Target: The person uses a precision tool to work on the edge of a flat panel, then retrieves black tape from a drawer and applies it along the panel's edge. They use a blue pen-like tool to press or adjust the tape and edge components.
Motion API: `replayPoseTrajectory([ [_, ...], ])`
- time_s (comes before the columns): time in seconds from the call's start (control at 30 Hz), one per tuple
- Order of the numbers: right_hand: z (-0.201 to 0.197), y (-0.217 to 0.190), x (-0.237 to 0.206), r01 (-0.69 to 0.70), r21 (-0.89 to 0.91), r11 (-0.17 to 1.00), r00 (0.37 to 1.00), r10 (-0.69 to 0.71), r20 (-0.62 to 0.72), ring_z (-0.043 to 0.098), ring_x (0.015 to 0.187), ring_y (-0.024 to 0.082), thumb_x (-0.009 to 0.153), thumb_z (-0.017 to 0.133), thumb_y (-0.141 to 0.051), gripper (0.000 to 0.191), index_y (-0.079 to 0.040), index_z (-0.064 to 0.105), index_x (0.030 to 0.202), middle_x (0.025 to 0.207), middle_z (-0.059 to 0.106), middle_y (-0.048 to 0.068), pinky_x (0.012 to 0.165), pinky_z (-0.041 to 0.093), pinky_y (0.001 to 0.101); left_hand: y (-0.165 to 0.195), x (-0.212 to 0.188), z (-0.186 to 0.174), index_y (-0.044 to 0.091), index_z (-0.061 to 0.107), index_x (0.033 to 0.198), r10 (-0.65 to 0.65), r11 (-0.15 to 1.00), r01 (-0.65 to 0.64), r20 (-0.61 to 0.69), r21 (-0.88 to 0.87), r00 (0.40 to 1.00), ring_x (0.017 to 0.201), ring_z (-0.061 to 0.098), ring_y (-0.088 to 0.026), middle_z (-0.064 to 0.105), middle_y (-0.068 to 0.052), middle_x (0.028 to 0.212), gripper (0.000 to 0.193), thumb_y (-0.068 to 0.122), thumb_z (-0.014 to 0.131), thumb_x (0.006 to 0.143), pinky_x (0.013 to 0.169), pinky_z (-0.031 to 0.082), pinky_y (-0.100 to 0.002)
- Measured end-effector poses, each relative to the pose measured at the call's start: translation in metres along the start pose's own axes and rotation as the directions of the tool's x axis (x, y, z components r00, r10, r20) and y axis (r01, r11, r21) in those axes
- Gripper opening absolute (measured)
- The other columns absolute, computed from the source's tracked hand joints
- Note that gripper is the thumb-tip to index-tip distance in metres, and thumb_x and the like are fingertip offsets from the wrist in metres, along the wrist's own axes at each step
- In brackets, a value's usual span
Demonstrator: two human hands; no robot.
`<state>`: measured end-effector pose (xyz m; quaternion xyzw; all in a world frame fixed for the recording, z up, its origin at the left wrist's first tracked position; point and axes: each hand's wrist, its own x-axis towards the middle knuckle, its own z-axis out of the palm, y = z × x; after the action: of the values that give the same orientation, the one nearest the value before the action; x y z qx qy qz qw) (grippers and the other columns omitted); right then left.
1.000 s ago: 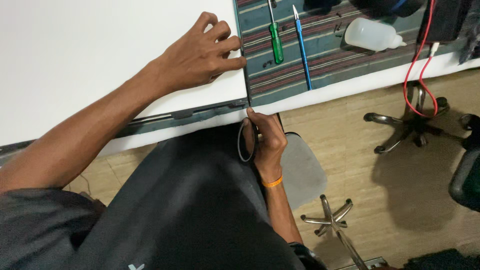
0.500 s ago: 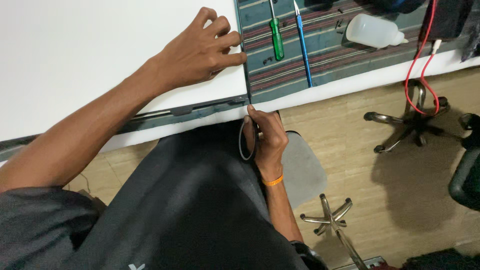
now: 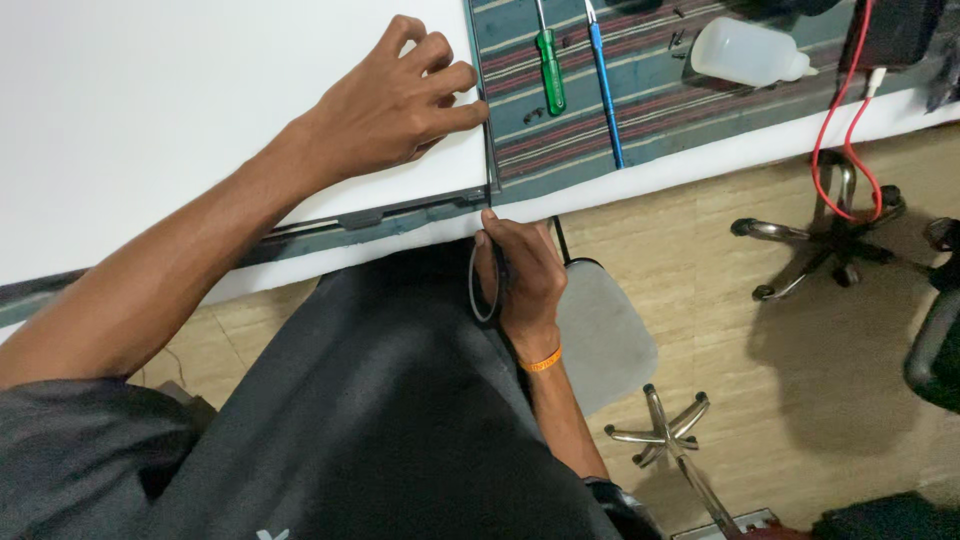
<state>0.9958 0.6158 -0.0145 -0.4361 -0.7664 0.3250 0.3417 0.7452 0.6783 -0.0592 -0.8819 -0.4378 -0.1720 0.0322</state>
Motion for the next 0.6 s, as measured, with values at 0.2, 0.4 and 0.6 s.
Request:
replayPoseTrajectory([
  [0.2,0.000,0.002,-0.001,-0.012,-0.022,1.000,1.000,0.012,-0.011,0.072,0.092,0.025,0.092,0.077,0.003,0.019,0.000,0.073,0.111,0.101,0.073,0.011,0.080,0.059,0.0347,0.010,0.003,-0.013,0.018,0.074,0.126,-0.065,0.998,0.064,-0.011,-0.023,0.998,0.110,0.056,-0.021,0.064,-0.002,0.113,0.028,0.020,0.075,0.099,0.106,0.041,-0.042],
  [0.4,-0.004,0.010,-0.007,0.001,-0.032,0.999,1.000,-0.001,-0.016,0.073,0.098,0.026,0.092,0.078,0.002,0.025,-0.002,0.071,0.116,0.108,0.073,0.012,0.085,0.060,0.0358,0.088,0.006,-0.036,0.003,0.065,0.106,-0.608,0.439,0.617,0.290,-0.653,0.739,0.083,0.067,-0.018,0.068,-0.010,0.101,0.011,0.014,0.066,0.107,0.070,0.055,-0.033],
  [0.6,-0.009,0.019,-0.017,-0.031,0.000,1.000,0.999,0.031,0.007,0.073,0.101,0.025,0.090,0.077,0.003,0.033,-0.006,0.072,0.122,0.112,0.070,0.009,0.084,0.062,0.0335,0.145,-0.005,-0.048,-0.002,0.051,0.131,-0.462,0.138,0.610,0.494,-0.781,0.737,0.097,0.066,-0.021,0.066,-0.013,0.107,0.044,0.027,0.066,0.101,0.087,0.056,-0.037],
])
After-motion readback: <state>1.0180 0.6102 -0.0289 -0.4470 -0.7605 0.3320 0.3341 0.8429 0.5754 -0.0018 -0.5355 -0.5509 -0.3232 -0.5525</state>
